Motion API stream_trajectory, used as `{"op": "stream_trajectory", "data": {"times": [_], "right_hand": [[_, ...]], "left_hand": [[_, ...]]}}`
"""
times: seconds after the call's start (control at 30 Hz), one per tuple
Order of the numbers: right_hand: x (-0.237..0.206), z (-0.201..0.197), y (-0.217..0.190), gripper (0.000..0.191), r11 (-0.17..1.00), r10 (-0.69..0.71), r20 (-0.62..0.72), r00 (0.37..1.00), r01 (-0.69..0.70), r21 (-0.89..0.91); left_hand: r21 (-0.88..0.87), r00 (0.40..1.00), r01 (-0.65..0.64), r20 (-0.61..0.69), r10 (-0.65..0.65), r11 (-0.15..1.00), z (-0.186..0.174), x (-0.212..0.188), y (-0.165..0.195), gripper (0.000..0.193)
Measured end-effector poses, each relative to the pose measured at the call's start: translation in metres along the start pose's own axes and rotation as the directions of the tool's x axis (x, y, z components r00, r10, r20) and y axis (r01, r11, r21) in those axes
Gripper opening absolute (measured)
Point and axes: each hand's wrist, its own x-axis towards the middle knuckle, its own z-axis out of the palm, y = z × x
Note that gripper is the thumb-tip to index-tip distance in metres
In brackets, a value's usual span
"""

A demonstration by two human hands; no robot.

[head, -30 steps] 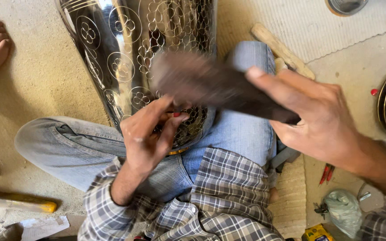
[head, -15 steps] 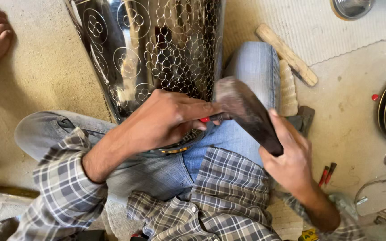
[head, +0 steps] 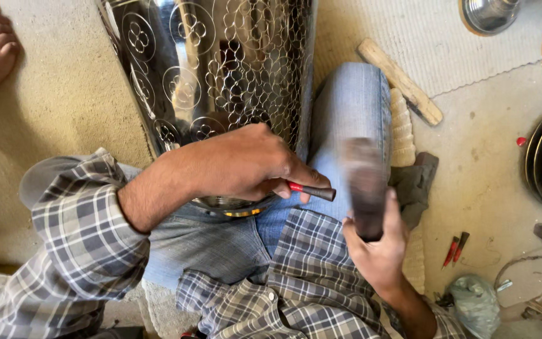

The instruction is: The person sits cross-legged on the floor with a large brass vase held between their legs. They hold a chisel against the vase's etched surface and strike it repeatedly with a wooden mallet, working the decorative pattern across the vase body and repositioning the chisel as they go.

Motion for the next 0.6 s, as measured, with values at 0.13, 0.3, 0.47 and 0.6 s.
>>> {"op": "stream_trajectory", "data": {"times": [0.13,0.3,0.47,0.6], "right_hand": [[0.010,-0.006,-0.001,0.077,0.996,0.043,-0.013,0.999,-0.044,-0.083],[0.018,-0.011,-0.008,0.060,0.986,0.007,-0.090,0.996,0.008,0.165],[0.042,-0.006,0.006,0.074,0.997,-0.059,-0.010,0.998,0.060,0.043],[0.062,-0.008,0.012,0.081,1.000,0.018,0.153,0.988,-0.014,-0.026]], "left_hand": [[-0.050,0.984,-0.087,-0.162,0.078,0.995,0.000,-0.005,-0.001,0.040],[0.015,0.729,-0.063,-0.682,0.056,0.998,0.024,-0.030,0.007,0.036],[-0.216,0.357,0.107,-0.903,-0.240,0.970,0.078,-0.040,0.007,0.039],[-0.085,0.219,0.031,-0.972,-0.089,0.996,0.104,-0.036,-0.004,0.042]]}}
